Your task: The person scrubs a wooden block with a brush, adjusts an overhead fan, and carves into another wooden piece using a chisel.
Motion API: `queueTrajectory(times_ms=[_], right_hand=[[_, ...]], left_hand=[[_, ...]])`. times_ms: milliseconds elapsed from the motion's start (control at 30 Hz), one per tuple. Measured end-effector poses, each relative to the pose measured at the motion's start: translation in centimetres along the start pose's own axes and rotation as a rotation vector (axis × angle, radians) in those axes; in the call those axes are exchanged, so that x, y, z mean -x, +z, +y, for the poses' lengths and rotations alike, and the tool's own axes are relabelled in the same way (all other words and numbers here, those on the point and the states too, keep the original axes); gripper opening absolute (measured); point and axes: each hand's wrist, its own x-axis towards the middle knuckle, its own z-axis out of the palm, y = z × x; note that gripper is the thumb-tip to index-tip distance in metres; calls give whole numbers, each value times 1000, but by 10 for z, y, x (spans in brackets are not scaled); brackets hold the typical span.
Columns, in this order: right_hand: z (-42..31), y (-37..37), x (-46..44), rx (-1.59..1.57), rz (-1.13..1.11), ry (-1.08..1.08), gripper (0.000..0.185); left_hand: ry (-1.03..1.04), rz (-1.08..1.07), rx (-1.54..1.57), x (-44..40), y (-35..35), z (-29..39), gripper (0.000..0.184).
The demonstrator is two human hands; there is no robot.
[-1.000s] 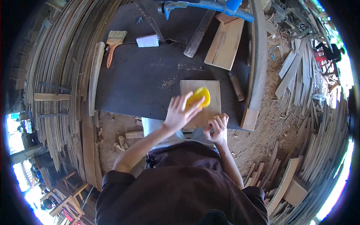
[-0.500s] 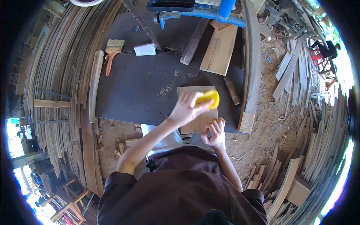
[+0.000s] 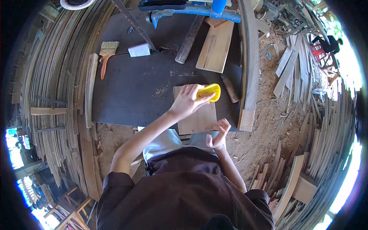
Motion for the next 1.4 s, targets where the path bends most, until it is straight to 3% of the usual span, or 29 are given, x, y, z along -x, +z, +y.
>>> queueTrajectory(times_ms=[100,133,167,233,367,433,500,600,700,767,833,867,900,967,1000,1100,1233,1400], right_hand=[[1,-1,11,19,96,78,45],[-1,0,8,23,134,81,48],[0,-2,5,24,134,78,48],[0,-4,-1,46,199,43,44],[1,-5,-8,20,245,91,40],[0,-8,-11,20,247,69,41],[-5,-9,-15,15,195,75,43],[-16,-22,-43,73,-157,42,44],[-24,-18,-77,153,-412,-17,53],[-31,-24,-86,167,-461,-27,56],[-36,-30,-92,174,-504,-37,58],[-36,-36,-92,231,-549,-31,59],[-38,-40,-93,289,-595,-27,60],[-44,-36,-98,299,-576,-31,62],[-42,-30,-96,369,-590,-9,63],[-35,-5,-103,443,-582,-23,65],[-30,45,-126,575,-389,-3,65],[-61,48,-97,524,-498,-26,71]], left_hand=[[26,-87,110,21,16,23,55],[152,-97,-94,31,18,34,58],[154,-95,-94,38,20,37,58],[41,-138,50,44,10,42,61],[-113,-9,-8,30,9,27,60],[45,-94,26,42,10,50,56],[92,-86,77,48,4,56,58],[-61,-89,50,39,-8,33,54],[16,-129,141,50,-9,36,51],[-18,-123,166,68,-2,29,60],[-48,21,316,73,-13,19,72],[-118,16,298,79,-21,15,103],[-123,17,294,78,-34,17,103],[-403,-88,131,80,-53,23,132],[-427,-201,117,86,-51,20,150],[-436,-182,125,97,-37,22,150],[-537,-117,157,101,-33,24,157],[-599,-16,99,108,-28,30,154]])
